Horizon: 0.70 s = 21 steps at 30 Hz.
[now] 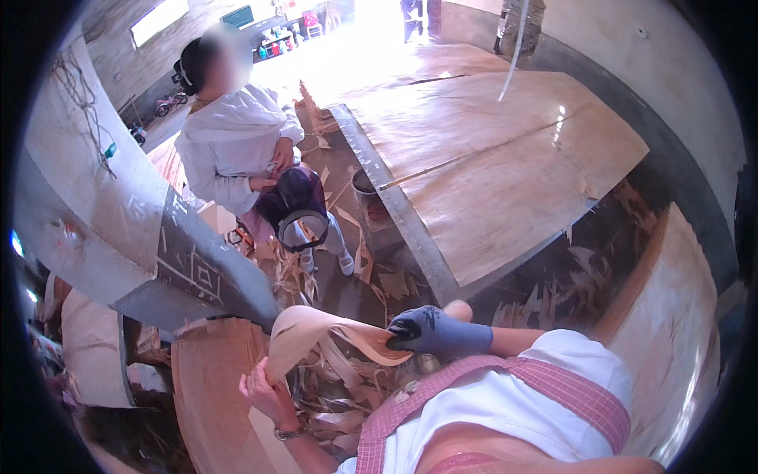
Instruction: The person prepares and repairs large wooden veneer sheets by hand, using a small blade to trim edges and applying adhesive tape to join or reinforce sections on a work table.
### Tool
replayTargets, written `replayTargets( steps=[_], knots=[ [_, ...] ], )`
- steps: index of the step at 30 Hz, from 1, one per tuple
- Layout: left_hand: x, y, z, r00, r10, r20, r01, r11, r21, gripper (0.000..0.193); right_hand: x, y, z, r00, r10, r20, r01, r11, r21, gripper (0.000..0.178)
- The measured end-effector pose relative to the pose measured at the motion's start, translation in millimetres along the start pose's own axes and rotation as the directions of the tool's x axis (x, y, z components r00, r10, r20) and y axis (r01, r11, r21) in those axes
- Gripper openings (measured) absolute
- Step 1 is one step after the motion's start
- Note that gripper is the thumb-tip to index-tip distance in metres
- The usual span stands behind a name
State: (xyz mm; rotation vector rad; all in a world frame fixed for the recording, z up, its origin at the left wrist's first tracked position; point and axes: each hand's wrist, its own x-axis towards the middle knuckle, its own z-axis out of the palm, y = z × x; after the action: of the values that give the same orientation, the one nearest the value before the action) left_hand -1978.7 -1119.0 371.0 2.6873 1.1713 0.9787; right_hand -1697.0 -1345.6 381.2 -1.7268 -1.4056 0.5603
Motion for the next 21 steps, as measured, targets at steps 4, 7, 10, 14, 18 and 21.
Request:
replayTargets(
  steps=[4, 7, 10, 14, 18, 21],
  knots=[
    [19.7, -3.4, -15.4, 0.998, -0.060, 0.012, 0.061, 0.995, -0.085, 0.018, 8.7, -36.7, -13.4, 0.998, -0.060, -0.005, 0.059, 0.992, -0.113, 0.025],
    [29.7, 4.6, -22.3, 0.996, -0.081, 0.037, 0.085, 0.988, -0.133, 0.016, 6.5, -48.5, -32.4, 0.994, -0.061, -0.087, 0.039, 0.971, -0.236, 0.023],
    [38.4, 17.6, -24.4, 0.998, -0.019, 0.066, 0.031, 0.982, -0.186, 0.015, -2.8, -47.4, -59.3, 0.987, -0.019, -0.162, -0.029, 0.956, -0.292, 0.024],
    [54.7, 55.8, -11.7, 0.990, 0.122, 0.076, -0.100, 0.966, -0.240, 0.015, -21.9, -45.9, -107.8, 0.929, 0.058, -0.366, -0.234, 0.858, -0.457, 0.020],
    [75.6, 125.2, 7.5, 0.965, 0.260, 0.043, -0.238, 0.928, -0.285, 0.018, -53.9, -34.9, -160.9, 0.855, -0.012, -0.518, -0.302, 0.800, -0.518, 0.013],
    [66.3, 185.1, 32.4, 0.952, 0.284, 0.113, -0.245, 0.930, -0.273, 0.020, -99.4, -16.2, -217.9, 0.745, -0.084, -0.662, -0.370, 0.774, -0.513, 0.011]
  ],
)
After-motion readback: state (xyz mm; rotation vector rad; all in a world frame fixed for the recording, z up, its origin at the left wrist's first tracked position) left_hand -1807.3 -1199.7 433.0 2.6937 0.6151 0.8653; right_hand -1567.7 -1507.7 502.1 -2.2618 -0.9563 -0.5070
